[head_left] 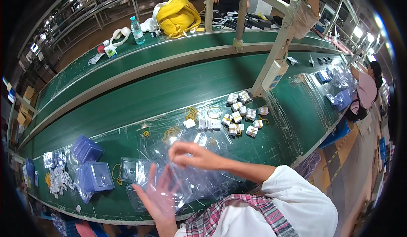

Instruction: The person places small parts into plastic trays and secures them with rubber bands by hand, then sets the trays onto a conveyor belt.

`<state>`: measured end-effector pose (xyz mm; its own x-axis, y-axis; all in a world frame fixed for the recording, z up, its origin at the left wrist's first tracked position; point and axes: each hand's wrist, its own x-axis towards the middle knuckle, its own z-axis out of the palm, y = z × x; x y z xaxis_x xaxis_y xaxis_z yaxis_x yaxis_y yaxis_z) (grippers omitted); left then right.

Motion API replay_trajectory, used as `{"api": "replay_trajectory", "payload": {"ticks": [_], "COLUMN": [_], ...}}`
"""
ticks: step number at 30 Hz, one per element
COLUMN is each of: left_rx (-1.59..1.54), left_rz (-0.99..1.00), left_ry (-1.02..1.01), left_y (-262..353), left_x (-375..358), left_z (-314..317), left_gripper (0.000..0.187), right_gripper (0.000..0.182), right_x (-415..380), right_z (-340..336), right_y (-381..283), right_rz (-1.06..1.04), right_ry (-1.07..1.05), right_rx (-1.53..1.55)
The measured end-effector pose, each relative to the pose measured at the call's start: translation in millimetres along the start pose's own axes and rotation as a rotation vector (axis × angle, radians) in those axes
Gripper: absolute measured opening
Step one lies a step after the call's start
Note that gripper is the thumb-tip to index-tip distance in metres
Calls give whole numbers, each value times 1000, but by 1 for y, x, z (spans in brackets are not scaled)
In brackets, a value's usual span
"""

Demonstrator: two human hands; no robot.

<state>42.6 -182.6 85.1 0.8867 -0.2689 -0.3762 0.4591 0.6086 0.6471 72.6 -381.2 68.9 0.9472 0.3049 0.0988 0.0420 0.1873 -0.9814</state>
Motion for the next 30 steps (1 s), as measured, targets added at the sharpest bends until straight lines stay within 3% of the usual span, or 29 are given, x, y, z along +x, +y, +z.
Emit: {"api": "replay_trajectory", "payload": {"ticks": [3,4,5,6,7,9,12,17,24,27,30], "left_rx": [-41,-79,-120,-232,-37,-38,-175,-21,-16,-45,-48], "left_rz": [94,100,111,64,18,-101,-235,-224,-236,-218,-243], "left_ry": [-65,-119,-161,-212,-181,-257,-260,-287,-280,-234,-177], "left_y": [6,8,8,7,10,7,-5,-2,-6,-4,-11], "left_x": [4,4,3,3,-1,-1,1,-2,-4,-4,-7], "left_z": [-12,-13,-14,-10,4,8,4,6,4,12,13], "left_gripper": [92,93,94,97,103,104,106,104,98,96,98], "right_gripper": [13,15,17,19,21,27,32,40,53,54,33], "right_x": [5,10,10,10,10,7,5,3,-14,-19,-21], "right_z": [-20,-28,-29,-26,-20,-5,18,37,49,54,52], "right_y": [-8,-1,2,-1,-4,-16,-19,-6,-6,-9,-6], "right_rz": [-14,-322,-364,-353,-340,-355,-367,-464,-551,-538,-453], "right_ry": [59,82,129,145,153,129,38,14,202,216,205], "right_rx": [-327,-733,-892,-886,-870,-835,-745,-834,-1007,-990,-897]}}
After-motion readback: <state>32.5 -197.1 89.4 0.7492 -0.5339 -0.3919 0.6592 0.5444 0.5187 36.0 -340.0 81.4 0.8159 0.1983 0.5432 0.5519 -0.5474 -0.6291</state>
